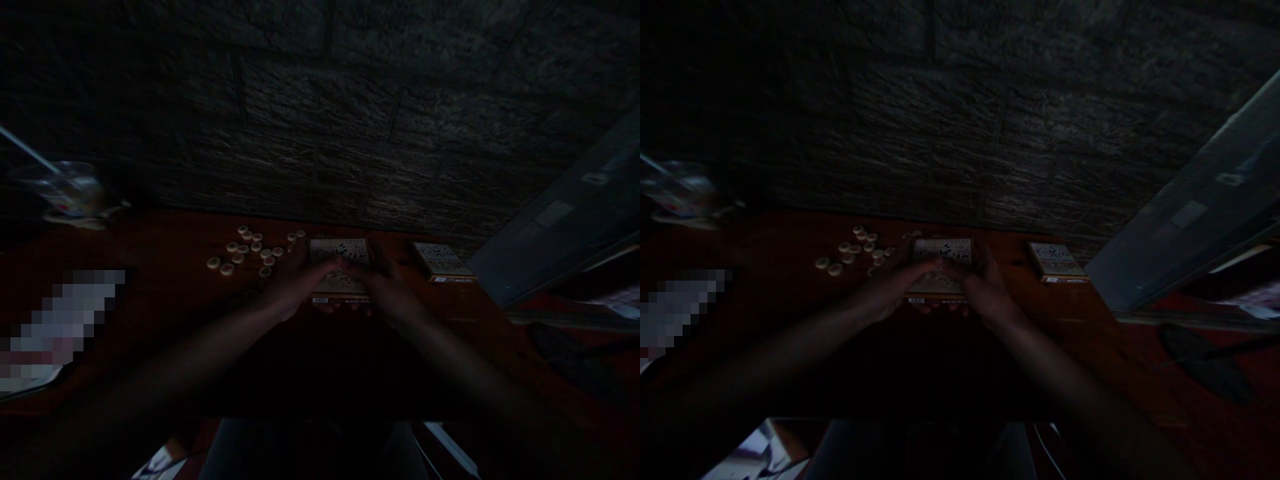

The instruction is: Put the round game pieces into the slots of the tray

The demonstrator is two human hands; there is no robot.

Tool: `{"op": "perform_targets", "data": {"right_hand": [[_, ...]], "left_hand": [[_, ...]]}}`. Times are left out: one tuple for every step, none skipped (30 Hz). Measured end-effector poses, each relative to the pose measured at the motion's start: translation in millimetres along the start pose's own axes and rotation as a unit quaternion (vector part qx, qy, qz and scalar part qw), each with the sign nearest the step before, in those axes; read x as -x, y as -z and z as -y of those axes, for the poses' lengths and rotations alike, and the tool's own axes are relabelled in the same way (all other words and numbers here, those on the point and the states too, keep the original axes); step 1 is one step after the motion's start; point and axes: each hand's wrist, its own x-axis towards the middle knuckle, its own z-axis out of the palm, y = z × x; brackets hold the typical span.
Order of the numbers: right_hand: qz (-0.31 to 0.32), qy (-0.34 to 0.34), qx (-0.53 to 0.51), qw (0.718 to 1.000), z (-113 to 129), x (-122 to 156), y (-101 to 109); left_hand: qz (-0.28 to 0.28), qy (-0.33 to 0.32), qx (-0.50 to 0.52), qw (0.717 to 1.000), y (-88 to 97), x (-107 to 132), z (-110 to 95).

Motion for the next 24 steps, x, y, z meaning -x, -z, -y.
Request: {"op": "perform_targets", "data": {"right_hand": [[0.0,0.003,0.0,1.0,0.3,0.3,-0.3],[0.003,0.005,0.002,1.0,0.7,0.5,-0.3],[0.008,0.004,0.004,1.0,1.1,0.6,0.0],[0.016,-0.003,0.003,1.0,1.7,0.8,0.6],[0.027,-0.013,0.001,1.0,2.2,0.9,1.4],[0.04,-0.026,-0.002,0.999,2.7,1.0,2.3],[0.052,-0.037,-0.002,0.998,3.1,1.2,3.2],[0.06,-0.046,-0.001,0.997,3.5,1.5,4.1],[0.061,-0.049,0.003,0.997,3.8,1.9,4.7],[0.059,-0.047,0.007,0.997,4.0,2.3,5.0],[0.053,-0.045,0.011,0.998,4.0,2.7,5.1],[0.047,-0.043,0.013,0.998,3.9,3.1,4.9],[0.043,-0.041,0.013,0.998,3.6,3.3,4.6],[0.04,-0.04,0.012,0.998,3.1,3.4,4.2],[0.037,-0.04,0.01,0.998,2.6,3.3,3.8],[0.031,-0.042,0.008,0.999,2.0,3.2,3.5],[0.024,-0.045,0.008,0.999,1.4,3.1,3.3],[0.017,-0.049,0.01,0.999,1.0,3.0,3.2],[0.008,-0.056,0.014,0.998,0.7,2.8,3.1],[-0.001,-0.062,0.02,0.998,0.8,2.6,2.9],[-0.011,-0.065,0.026,0.997,1.4,2.4,2.6],[-0.022,-0.066,0.03,0.997,2.5,2.2,2.3],[-0.035,-0.067,0.031,0.997,4.2,2.0,1.9],[-0.05,-0.069,0.032,0.996,6.4,1.7,1.6]], "left_hand": [[-0.001,-0.002,-0.001,1.0,0.0,-0.1,0.5],[-0.001,-0.003,0.0,1.0,0.1,-0.1,1.2],[0.001,-0.004,0.002,1.0,0.4,-0.1,1.9],[0.001,-0.006,0.001,1.0,0.8,-0.1,2.5],[0.0,-0.008,-0.001,1.0,1.3,0.0,2.8],[-0.001,-0.01,-0.004,1.0,1.8,0.1,2.7],[-0.001,-0.011,-0.007,1.0,2.4,0.1,2.4],[0.0,-0.01,-0.01,1.0,3.0,-0.1,2.0],[0.003,-0.009,-0.011,1.0,3.6,-0.4,1.5],[0.006,-0.006,-0.01,1.0,4.2,-0.8,1.1],[0.01,-0.001,-0.01,1.0,4.8,-1.3,0.9],[0.013,0.007,-0.01,1.0,5.4,-1.9,0.8],[0.018,0.017,-0.01,1.0,6.0,-2.3,0.9],[0.026,0.028,-0.01,0.999,6.5,-2.6,1.0],[0.034,0.037,-0.009,0.999,7.1,-2.8,1.1],[0.042,0.044,-0.009,0.998,7.6,-2.8,1.0],[0.047,0.048,-0.009,0.998,8.0,-2.7,0.9],[0.049,0.05,-0.012,0.997,8.2,-2.6,0.8],[0.05,0.05,-0.015,0.997,8.1,-2.6,0.7],[0.048,0.046,-0.018,0.998,7.7,-2.7,0.7],[0.045,0.039,-0.021,0.998,6.9,-3.1,0.8],[0.038,0.029,-0.022,0.999,5.6,-3.6,1.0],[0.029,0.016,-0.018,0.999,3.9,-4.4,1.3],[0.018,0.006,-0.012,1.0,2.0,-5.3,1.5]]}}
